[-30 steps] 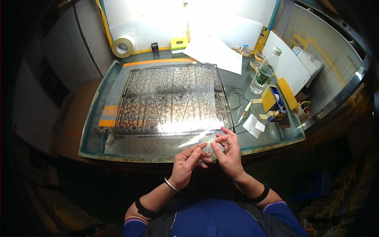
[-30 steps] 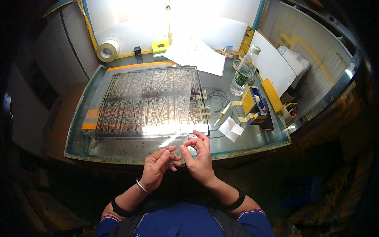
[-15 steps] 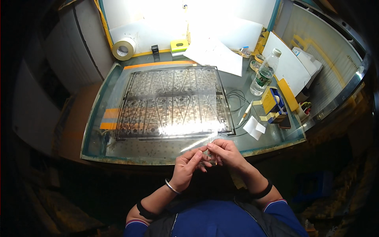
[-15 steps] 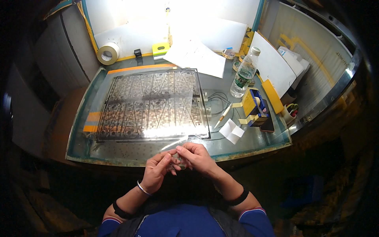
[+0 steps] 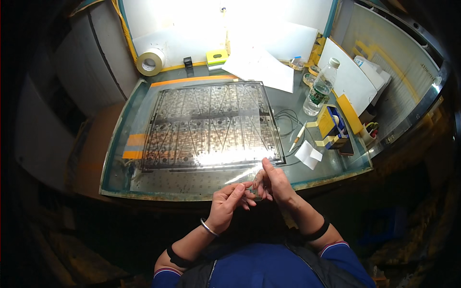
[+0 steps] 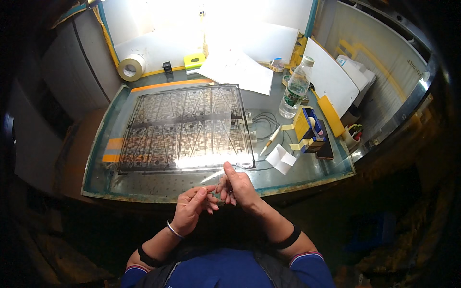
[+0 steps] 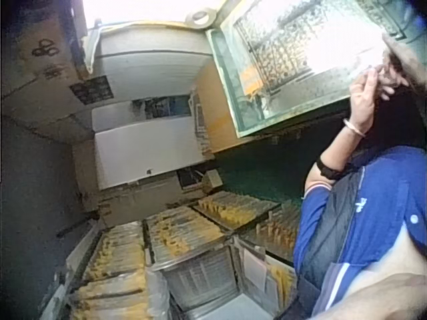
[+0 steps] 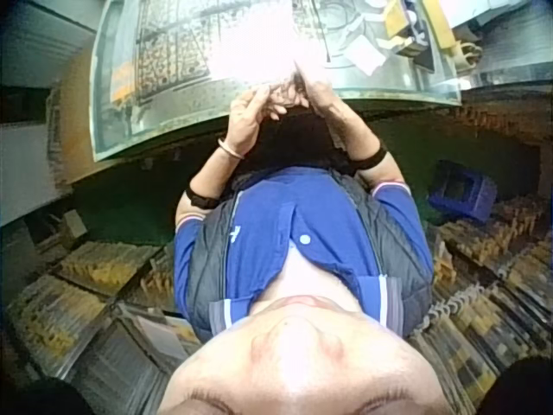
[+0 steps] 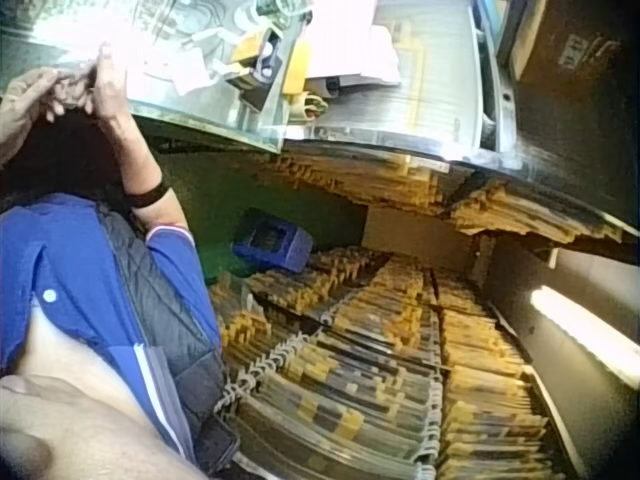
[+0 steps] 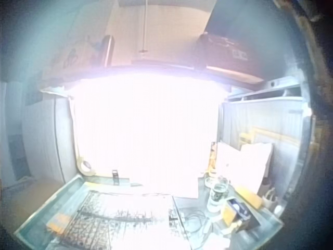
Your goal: Measuring and marking points on a transparent pattern sheet using a scribe and a ruler on a workbench.
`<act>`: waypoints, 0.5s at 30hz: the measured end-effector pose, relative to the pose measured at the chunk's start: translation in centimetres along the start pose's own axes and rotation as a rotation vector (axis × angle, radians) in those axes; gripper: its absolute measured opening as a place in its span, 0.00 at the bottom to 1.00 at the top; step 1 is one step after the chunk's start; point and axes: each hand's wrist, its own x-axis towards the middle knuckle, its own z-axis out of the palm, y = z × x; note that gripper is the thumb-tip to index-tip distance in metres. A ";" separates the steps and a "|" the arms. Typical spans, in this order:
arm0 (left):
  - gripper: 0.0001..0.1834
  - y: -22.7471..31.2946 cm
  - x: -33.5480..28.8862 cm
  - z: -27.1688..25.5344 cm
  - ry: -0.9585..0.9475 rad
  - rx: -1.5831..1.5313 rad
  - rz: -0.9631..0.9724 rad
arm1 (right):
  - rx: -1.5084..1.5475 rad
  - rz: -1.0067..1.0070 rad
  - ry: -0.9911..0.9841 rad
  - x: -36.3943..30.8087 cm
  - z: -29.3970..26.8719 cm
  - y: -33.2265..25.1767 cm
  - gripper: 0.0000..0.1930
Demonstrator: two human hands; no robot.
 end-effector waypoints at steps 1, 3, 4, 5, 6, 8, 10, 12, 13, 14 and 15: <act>0.20 0.0 0.0 0.0 -0.003 0.002 -0.001 | -0.068 -0.005 -0.007 0.1 -0.1 0.1 0.25; 0.20 -0.2 0.1 0.0 0.002 0.011 -0.001 | -0.203 -0.024 -0.020 0.4 -0.2 0.2 0.23; 0.20 -0.3 0.1 -0.1 0.002 0.017 0.001 | -0.181 -0.042 -0.018 0.6 -0.3 0.6 0.22; 0.19 -0.4 0.1 -0.1 0.003 0.014 -0.010 | -0.160 -0.061 -0.015 0.8 -0.4 1.3 0.22; 0.19 -0.5 0.0 -0.1 0.005 0.015 -0.016 | -0.138 -0.085 -0.017 0.9 -0.4 1.6 0.21; 0.19 -0.3 -0.1 -0.3 0.001 -0.020 -0.035 | -0.233 -0.068 -0.014 0.6 -0.1 1.3 0.23; 0.19 0.2 -0.2 -0.6 -0.008 -0.094 -0.063 | -0.303 -0.095 -0.038 0.5 0.1 1.4 0.23; 0.20 1.8 -0.7 -1.2 0.049 -0.086 -0.098 | -0.284 -0.033 -0.109 0.4 0.2 0.9 0.25; 0.20 2.7 -1.1 -1.9 0.081 -0.080 -0.101 | -0.245 -0.002 -0.136 0.4 0.1 0.7 0.25; 0.21 3.7 -1.7 -2.8 0.113 -0.076 -0.104 | -0.209 0.030 -0.164 0.5 -0.1 0.5 0.25; 0.20 4.9 -2.9 -4.1 0.142 -0.010 -0.136 | -0.128 0.030 -0.186 0.9 -0.8 0.5 0.20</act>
